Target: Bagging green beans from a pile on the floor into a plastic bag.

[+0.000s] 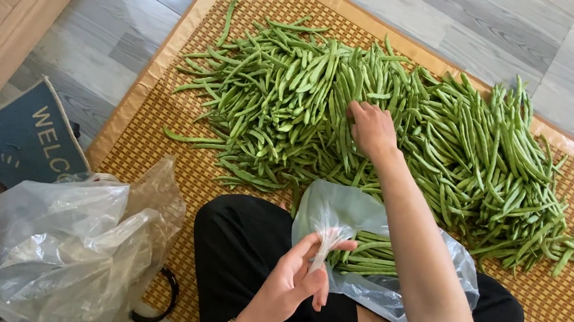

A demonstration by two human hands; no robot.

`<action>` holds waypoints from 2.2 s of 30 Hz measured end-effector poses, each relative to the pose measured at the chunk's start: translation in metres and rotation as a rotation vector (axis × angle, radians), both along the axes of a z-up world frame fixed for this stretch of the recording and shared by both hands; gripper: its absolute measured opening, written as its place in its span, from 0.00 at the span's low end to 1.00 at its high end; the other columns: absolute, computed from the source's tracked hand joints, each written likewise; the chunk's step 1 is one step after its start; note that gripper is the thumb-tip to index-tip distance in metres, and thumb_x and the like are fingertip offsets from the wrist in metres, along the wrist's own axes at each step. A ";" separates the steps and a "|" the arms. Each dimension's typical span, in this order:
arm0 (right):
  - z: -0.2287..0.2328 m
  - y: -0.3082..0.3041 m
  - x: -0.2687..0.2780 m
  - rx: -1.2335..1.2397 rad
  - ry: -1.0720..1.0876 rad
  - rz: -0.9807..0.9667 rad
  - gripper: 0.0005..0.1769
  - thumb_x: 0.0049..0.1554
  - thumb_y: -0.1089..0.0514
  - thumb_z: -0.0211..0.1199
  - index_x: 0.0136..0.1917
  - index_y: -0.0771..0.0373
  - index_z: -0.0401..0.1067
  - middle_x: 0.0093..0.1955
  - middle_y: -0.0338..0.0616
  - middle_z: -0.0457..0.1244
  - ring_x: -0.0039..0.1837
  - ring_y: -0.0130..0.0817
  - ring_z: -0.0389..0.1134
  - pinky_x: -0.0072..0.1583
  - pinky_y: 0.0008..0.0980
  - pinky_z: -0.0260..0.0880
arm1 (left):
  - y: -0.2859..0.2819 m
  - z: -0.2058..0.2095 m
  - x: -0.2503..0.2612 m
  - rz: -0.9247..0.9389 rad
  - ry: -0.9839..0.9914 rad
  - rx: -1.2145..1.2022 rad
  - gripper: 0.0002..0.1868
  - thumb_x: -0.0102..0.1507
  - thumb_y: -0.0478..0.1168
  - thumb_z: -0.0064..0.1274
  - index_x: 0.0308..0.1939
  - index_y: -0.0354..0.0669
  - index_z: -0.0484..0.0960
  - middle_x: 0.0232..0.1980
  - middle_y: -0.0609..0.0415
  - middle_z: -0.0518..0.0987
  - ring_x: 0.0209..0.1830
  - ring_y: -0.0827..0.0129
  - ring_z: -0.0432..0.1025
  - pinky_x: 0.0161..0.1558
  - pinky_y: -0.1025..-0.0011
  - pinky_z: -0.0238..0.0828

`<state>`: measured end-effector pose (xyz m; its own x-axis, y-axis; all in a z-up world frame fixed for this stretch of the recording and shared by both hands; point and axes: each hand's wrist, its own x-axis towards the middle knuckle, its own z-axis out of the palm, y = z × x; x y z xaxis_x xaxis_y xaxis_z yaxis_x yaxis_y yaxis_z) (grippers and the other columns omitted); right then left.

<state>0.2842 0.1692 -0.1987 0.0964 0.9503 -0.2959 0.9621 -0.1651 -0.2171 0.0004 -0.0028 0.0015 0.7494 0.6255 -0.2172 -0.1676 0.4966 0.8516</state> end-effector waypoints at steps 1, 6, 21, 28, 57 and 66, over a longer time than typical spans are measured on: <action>0.000 0.000 -0.001 0.041 0.023 -0.013 0.13 0.61 0.65 0.58 0.59 0.57 0.71 0.57 0.48 0.69 0.56 0.45 0.71 0.64 0.51 0.69 | -0.001 0.000 0.000 0.003 0.001 0.002 0.38 0.68 0.60 0.46 0.70 0.34 0.64 0.72 0.47 0.72 0.21 0.80 0.63 0.29 0.83 0.67; 0.002 -0.010 0.005 0.110 0.242 -0.129 0.11 0.57 0.67 0.58 0.51 0.59 0.78 0.55 0.46 0.70 0.55 0.45 0.72 0.61 0.49 0.74 | -0.002 0.004 -0.001 0.005 -0.003 0.008 0.38 0.68 0.60 0.46 0.71 0.34 0.63 0.72 0.47 0.71 0.21 0.80 0.63 0.31 0.82 0.68; 0.004 -0.057 0.009 0.265 1.365 -0.831 0.07 0.66 0.62 0.56 0.54 0.66 0.73 0.43 0.44 0.67 0.40 0.28 0.72 0.40 0.22 0.71 | -0.016 -0.002 0.001 0.060 0.008 0.076 0.41 0.66 0.62 0.48 0.72 0.33 0.63 0.73 0.46 0.71 0.22 0.81 0.64 0.26 0.81 0.67; 0.008 -0.079 0.009 0.373 1.432 -0.795 0.10 0.64 0.59 0.61 0.57 0.65 0.75 0.41 0.39 0.64 0.38 0.22 0.64 0.41 0.19 0.67 | -0.021 0.000 0.003 0.093 0.041 0.073 0.42 0.65 0.61 0.48 0.72 0.32 0.62 0.71 0.46 0.73 0.20 0.82 0.63 0.26 0.82 0.65; 0.060 -0.336 -0.028 0.454 0.688 -0.287 0.08 0.60 0.63 0.60 0.48 0.57 0.80 0.45 0.43 0.72 0.47 0.45 0.77 0.51 0.38 0.76 | -0.019 -0.026 0.020 0.227 -0.107 0.061 0.39 0.71 0.53 0.42 0.77 0.28 0.52 0.76 0.39 0.66 0.24 0.73 0.74 0.23 0.75 0.78; 0.080 -0.353 -0.028 0.471 0.491 -0.129 0.10 0.62 0.63 0.58 0.55 0.54 0.77 0.56 0.44 0.71 0.62 0.48 0.72 0.62 0.42 0.73 | -0.014 -0.021 0.020 0.231 -0.107 0.070 0.40 0.69 0.52 0.46 0.76 0.27 0.52 0.75 0.39 0.67 0.24 0.74 0.74 0.23 0.76 0.78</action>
<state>0.2566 -0.1839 -0.1188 0.1774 0.9783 0.1072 0.7132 -0.0527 -0.6990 0.0200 -0.0169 -0.0191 0.6013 0.7934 -0.0945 -0.3611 0.3753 0.8537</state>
